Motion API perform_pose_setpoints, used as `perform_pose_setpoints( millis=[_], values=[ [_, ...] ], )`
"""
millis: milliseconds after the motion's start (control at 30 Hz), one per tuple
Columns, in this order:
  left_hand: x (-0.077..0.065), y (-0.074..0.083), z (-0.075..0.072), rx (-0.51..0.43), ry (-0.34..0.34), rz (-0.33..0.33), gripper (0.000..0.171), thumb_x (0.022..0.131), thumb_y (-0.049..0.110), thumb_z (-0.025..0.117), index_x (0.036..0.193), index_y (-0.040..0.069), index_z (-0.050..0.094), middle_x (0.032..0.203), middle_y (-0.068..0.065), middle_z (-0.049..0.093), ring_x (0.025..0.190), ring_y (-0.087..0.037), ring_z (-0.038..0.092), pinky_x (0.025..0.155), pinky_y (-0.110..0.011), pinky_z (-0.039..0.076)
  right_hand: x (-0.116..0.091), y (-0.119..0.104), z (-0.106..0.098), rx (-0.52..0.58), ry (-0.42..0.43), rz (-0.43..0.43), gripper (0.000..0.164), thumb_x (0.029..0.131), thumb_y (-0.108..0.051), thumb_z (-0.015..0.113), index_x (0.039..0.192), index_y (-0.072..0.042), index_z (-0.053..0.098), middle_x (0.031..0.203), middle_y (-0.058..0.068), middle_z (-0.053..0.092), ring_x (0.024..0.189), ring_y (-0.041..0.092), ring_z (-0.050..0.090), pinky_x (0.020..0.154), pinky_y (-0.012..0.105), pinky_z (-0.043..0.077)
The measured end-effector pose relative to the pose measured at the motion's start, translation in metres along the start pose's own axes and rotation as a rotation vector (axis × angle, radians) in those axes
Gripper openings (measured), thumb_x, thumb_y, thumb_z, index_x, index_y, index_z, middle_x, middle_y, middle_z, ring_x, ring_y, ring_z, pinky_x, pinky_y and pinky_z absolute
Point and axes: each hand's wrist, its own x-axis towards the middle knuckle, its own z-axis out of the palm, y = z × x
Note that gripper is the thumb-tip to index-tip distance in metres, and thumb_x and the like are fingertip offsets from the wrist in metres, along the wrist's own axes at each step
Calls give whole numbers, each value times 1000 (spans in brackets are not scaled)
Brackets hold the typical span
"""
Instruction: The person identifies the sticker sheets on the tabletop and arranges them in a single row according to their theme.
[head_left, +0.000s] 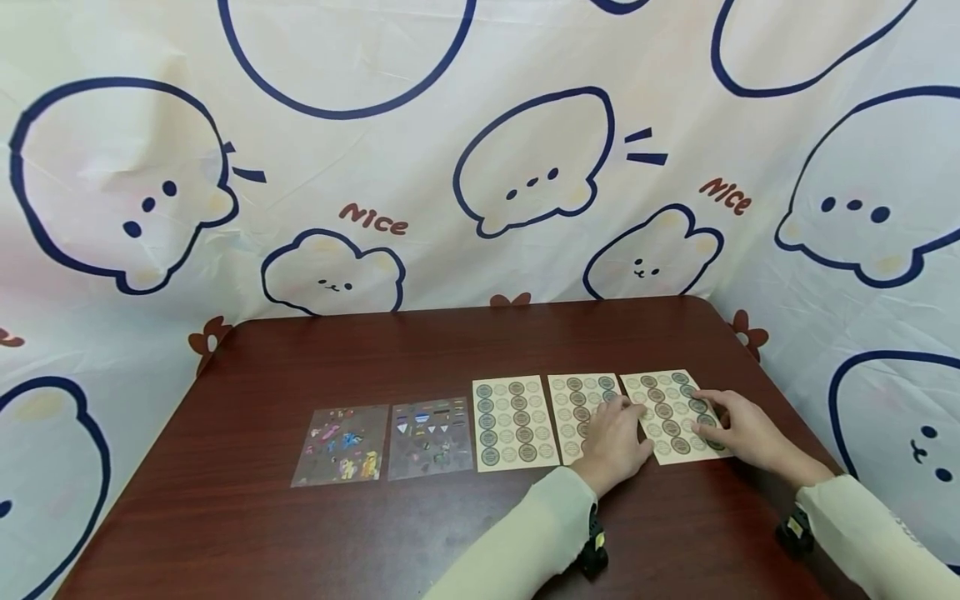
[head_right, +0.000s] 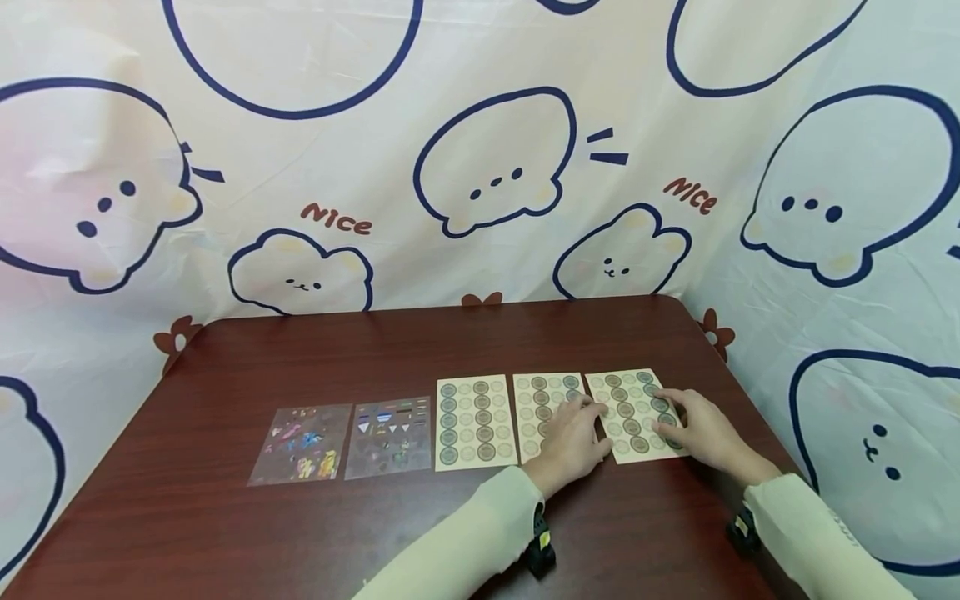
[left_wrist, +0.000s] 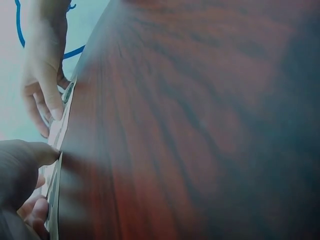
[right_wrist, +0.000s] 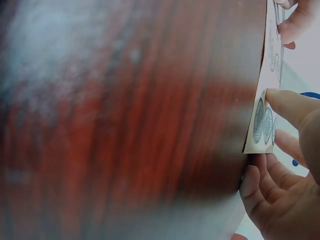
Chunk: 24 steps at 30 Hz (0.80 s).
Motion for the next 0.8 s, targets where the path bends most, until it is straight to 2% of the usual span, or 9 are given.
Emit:
perform_pose_setpoints(
  millis=[167, 400, 600, 800],
  values=[
    [0, 3, 1, 10, 1, -14, 41, 93, 38, 71, 133, 31, 65, 136, 11, 55, 118, -8, 52, 94, -22, 43, 1, 0, 0, -13, 2, -11, 53, 90, -22, 77, 134, 2, 59, 99, 13, 58, 74, 13, 45, 61, 26, 36],
    [0, 5, 2, -15, 11, -27, 41, 92, 35, 70, 132, 27, 67, 137, 10, 56, 120, -9, 51, 96, -23, 43, 1, 0, 0, -14, 4, -26, 53, 90, -20, 76, 134, 4, 59, 111, 22, 58, 73, 11, 46, 61, 25, 37],
    [-2, 4, 1, 6, 25, 2, 40, 91, 34, 71, 130, 25, 68, 135, 8, 57, 117, -10, 51, 93, -23, 42, 1, 1, 0, -4, 5, -32, 53, 89, -20, 76, 134, 4, 60, 116, 25, 58, 70, 8, 46, 60, 24, 38],
    [-2, 2, 0, 18, 23, 15, 40, 91, 35, 71, 130, 25, 68, 135, 8, 57, 116, -10, 52, 91, -22, 43, 1, 2, 1, 5, -6, -27, 51, 89, -20, 76, 132, 4, 61, 120, 28, 56, 74, 13, 48, 62, 25, 40]
  ],
)
